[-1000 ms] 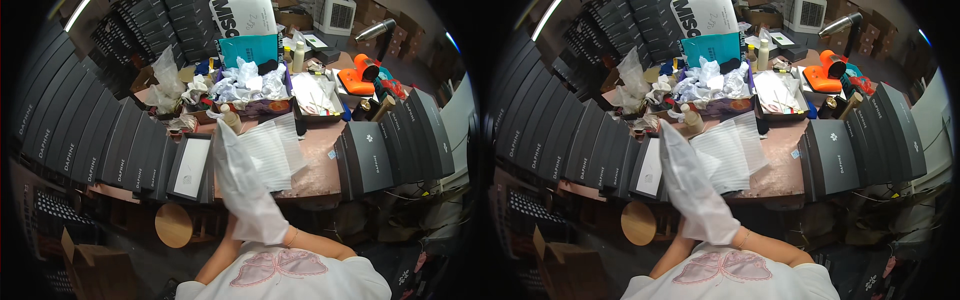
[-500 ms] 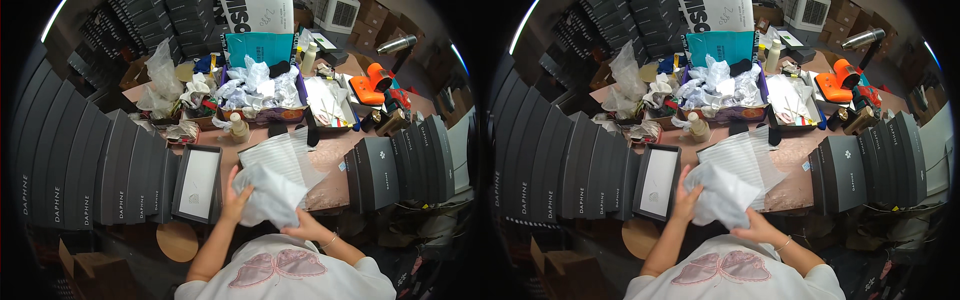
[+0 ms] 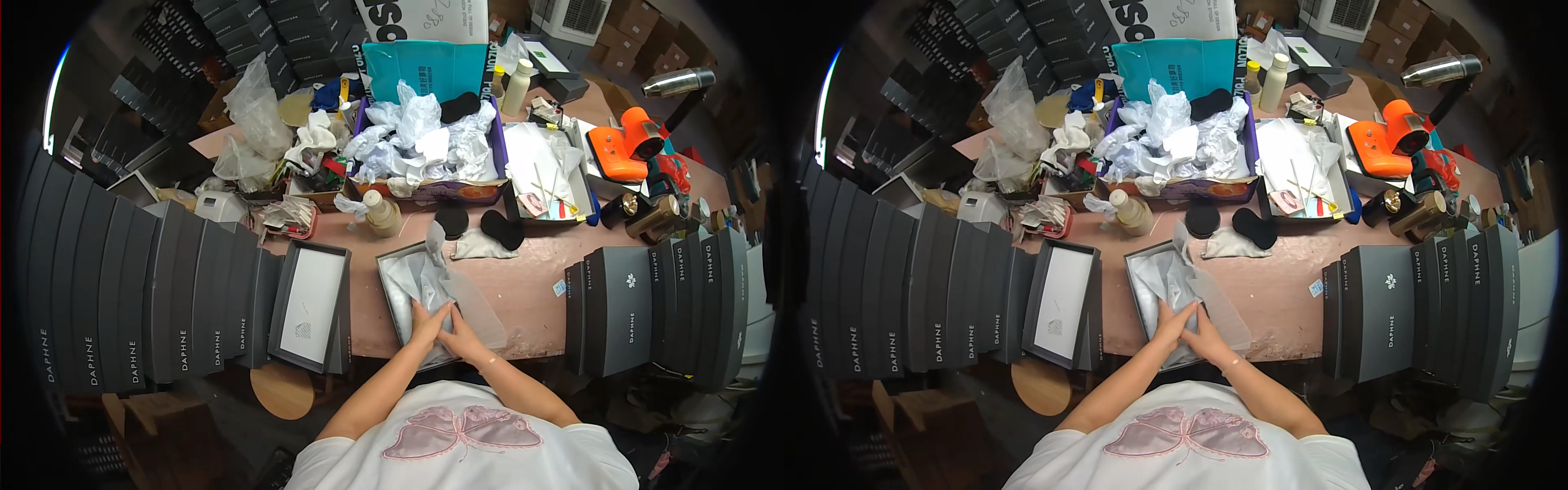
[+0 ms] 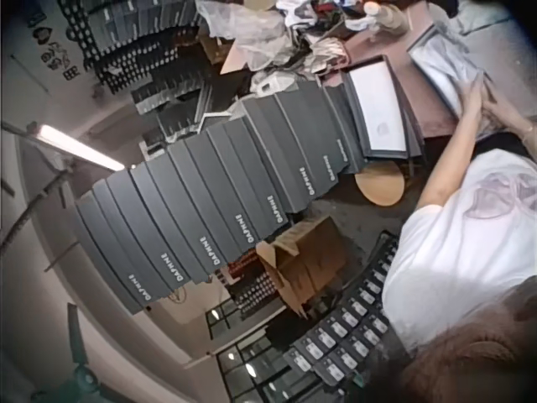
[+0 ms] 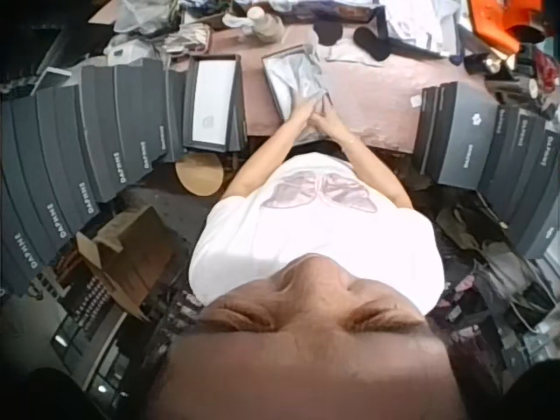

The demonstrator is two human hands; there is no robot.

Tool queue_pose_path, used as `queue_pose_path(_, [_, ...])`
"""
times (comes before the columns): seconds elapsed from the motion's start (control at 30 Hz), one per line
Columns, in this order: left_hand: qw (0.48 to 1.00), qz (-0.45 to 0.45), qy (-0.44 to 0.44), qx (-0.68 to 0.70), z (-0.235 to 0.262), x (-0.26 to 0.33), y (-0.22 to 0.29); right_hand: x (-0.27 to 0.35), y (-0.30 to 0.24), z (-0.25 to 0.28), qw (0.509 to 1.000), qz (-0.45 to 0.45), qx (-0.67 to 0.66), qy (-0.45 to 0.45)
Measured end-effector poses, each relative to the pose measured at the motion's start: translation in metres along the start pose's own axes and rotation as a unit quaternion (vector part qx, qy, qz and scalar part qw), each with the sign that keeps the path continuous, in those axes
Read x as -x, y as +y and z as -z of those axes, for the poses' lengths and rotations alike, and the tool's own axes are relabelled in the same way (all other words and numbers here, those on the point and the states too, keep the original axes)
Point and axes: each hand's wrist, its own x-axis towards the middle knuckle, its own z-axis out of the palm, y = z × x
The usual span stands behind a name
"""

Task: Inspect shoes, wrap them in packing paper, and place them into shoe boxes at a manufacturing facility.

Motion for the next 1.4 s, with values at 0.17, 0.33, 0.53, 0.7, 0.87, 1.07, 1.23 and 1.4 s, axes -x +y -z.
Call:
queue_pose_path(0.17, [0.994, -0.002, 0.050, -0.094, -0.010, -0.035, -0.055, 0.065, -0.023, 0.087, 0.917, -0.161, 0.169, -0.323])
queue_pose_path(0.33, [0.984, 0.086, 0.040, 0.148, -0.017, -0.024, -0.020, 0.066, -0.029, 0.069, 0.947, 0.165, 0.273, 0.041])
queue_pose_path(0.53, [0.990, -0.050, 0.117, -0.067, -0.022, -0.028, -0.033, 0.044, -0.010, 0.072, 0.916, 0.222, 0.323, -0.080])
queue_pose_path(0.7, [0.992, -0.093, 0.070, -0.052, -0.019, -0.016, -0.025, 0.051, -0.006, 0.109, 0.956, 0.168, 0.225, -0.087])
queue_pose_path(0.87, [0.873, -0.278, 0.186, -0.356, 0.098, 0.061, 0.078, -0.001, -0.036, 0.080, 0.906, 0.255, 0.302, 0.148])
queue_pose_path(1.07, [0.841, -0.193, 0.101, -0.495, 0.228, 0.037, 0.065, -0.021, -0.020, -0.021, 0.705, 0.357, 0.610, -0.065])
queue_pose_path(1.23, [0.956, -0.219, -0.016, -0.197, 0.190, 0.127, 0.178, -0.005, -0.065, 0.039, 0.922, 0.288, 0.245, -0.079])
queue_pose_path(1.4, [0.898, -0.024, -0.332, 0.287, 0.042, 0.112, 0.175, 0.015, -0.065, 0.128, 0.964, 0.056, -0.259, -0.038])
